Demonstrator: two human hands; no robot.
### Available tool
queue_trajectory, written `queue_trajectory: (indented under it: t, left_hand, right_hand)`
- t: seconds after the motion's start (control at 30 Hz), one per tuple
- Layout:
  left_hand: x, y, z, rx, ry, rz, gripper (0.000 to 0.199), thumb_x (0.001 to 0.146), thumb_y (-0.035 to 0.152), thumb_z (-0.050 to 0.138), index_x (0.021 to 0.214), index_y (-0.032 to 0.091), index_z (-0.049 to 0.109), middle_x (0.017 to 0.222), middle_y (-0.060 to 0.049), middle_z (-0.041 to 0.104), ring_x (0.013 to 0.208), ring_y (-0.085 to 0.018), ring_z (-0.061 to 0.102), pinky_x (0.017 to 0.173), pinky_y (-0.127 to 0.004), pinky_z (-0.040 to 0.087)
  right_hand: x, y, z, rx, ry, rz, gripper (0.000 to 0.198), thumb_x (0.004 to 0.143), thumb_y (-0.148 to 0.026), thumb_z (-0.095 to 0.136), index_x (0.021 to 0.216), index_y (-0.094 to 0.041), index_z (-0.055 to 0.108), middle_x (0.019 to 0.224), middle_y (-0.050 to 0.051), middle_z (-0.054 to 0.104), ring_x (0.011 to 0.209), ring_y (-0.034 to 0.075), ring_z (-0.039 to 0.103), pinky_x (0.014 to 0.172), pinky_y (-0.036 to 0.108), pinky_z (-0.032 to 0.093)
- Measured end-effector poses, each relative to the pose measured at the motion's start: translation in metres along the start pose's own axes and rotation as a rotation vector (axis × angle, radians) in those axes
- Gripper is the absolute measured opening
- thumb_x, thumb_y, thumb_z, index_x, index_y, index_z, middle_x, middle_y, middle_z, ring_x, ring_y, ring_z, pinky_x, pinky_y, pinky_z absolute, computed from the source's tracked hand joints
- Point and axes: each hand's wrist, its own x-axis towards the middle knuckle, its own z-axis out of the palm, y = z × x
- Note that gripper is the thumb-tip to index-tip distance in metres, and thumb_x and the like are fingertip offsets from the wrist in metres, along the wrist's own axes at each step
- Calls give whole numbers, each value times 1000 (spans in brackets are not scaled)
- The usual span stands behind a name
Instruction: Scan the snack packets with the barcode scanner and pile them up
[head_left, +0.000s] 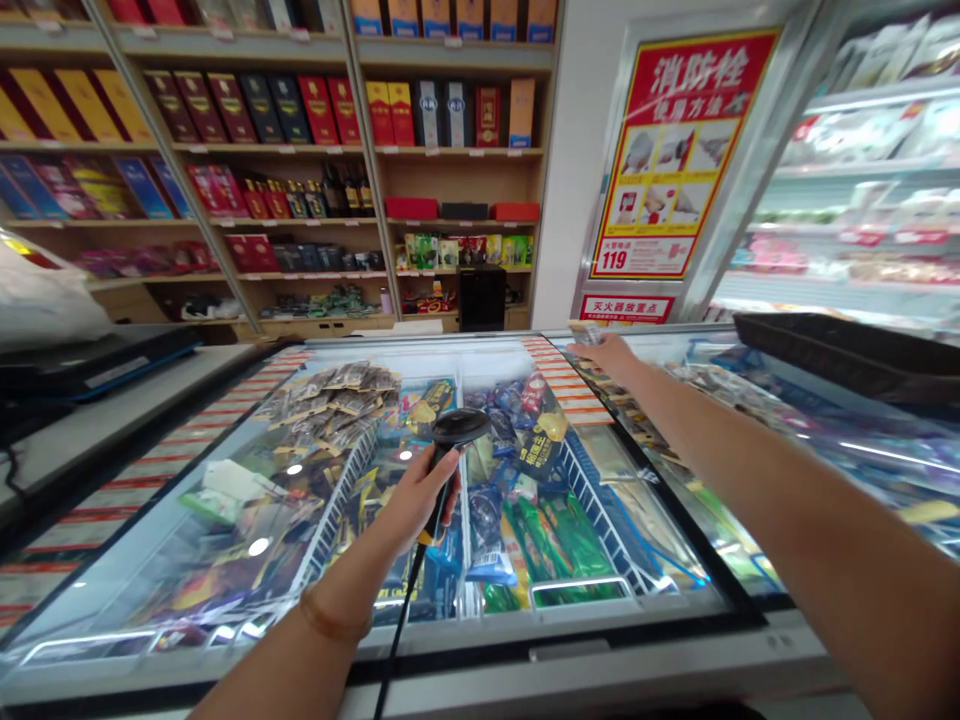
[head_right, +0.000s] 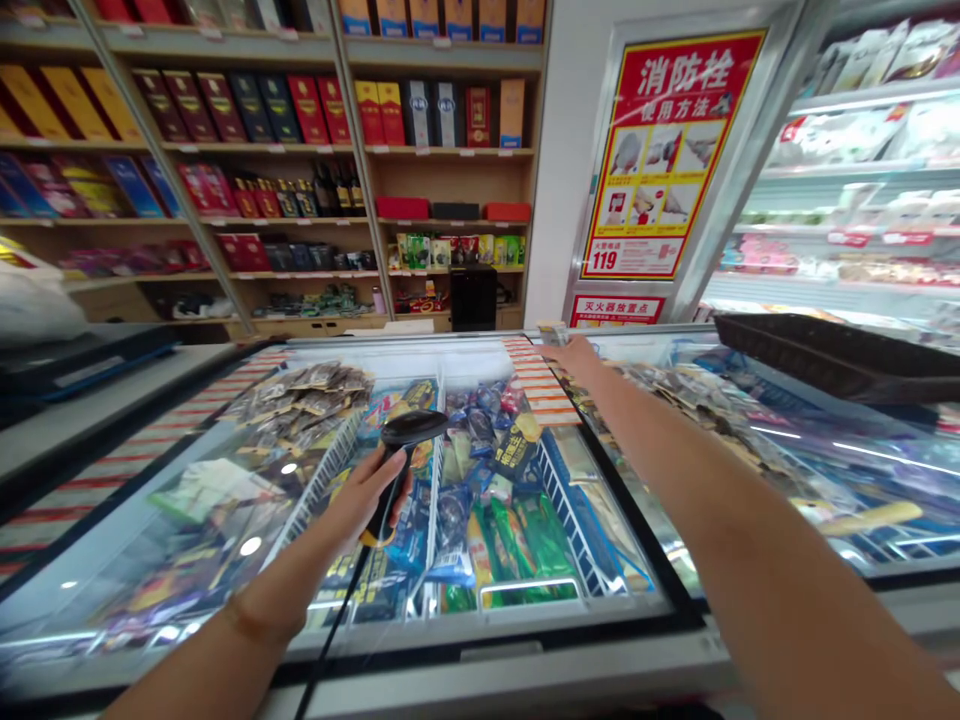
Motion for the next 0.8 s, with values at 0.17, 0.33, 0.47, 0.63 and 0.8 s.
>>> queue_trajectory:
  t: [0.17,0.33,0.47,0.63,0.8]
  left_hand:
    - [2,-4,-3,0,-2,33,57,71,73,71,87,22,51,63,4,58,40,-9,47,35,-22,38]
    - [-2,-1,-3,36,6,79,57,72,74,70,84,22,52,63,5,57,40,-8,46,36,-22,39]
    - [-3,0,0,60,-1,82,55,74,73,69,85,22,51,62,5,56,39,-9,46,37,-23,39]
    - [-5,-5,6,102,-48,64,55,76,73,68,89,22,52,64,5,56,39,-9,46,38,-23,38]
    - [-8,-7,10,130,-67,70,50,80,69,67,92,22,53,66,5,57,41,-9,47,41,-24,38]
  right_hand:
    - [-57,10,96,401,-196,23,33,82,-41,79,99,-24,57,95,2,73,83,17,70,71,33,62]
    - [-94,28,142,444,-214,-115,32,85,-46,71,107,-25,61,104,4,76,110,22,68,89,35,59]
    - [-99,31,143,515,-301,-159,32,83,-50,68,102,-24,63,105,5,77,113,24,68,92,34,57]
    - [-101,27,135,608,-409,-69,37,78,-54,73,98,-25,62,90,3,77,94,23,74,80,34,60]
    - [-101,27,135,655,-412,-37,26,81,-46,72,94,-24,64,87,2,78,95,24,75,78,33,60]
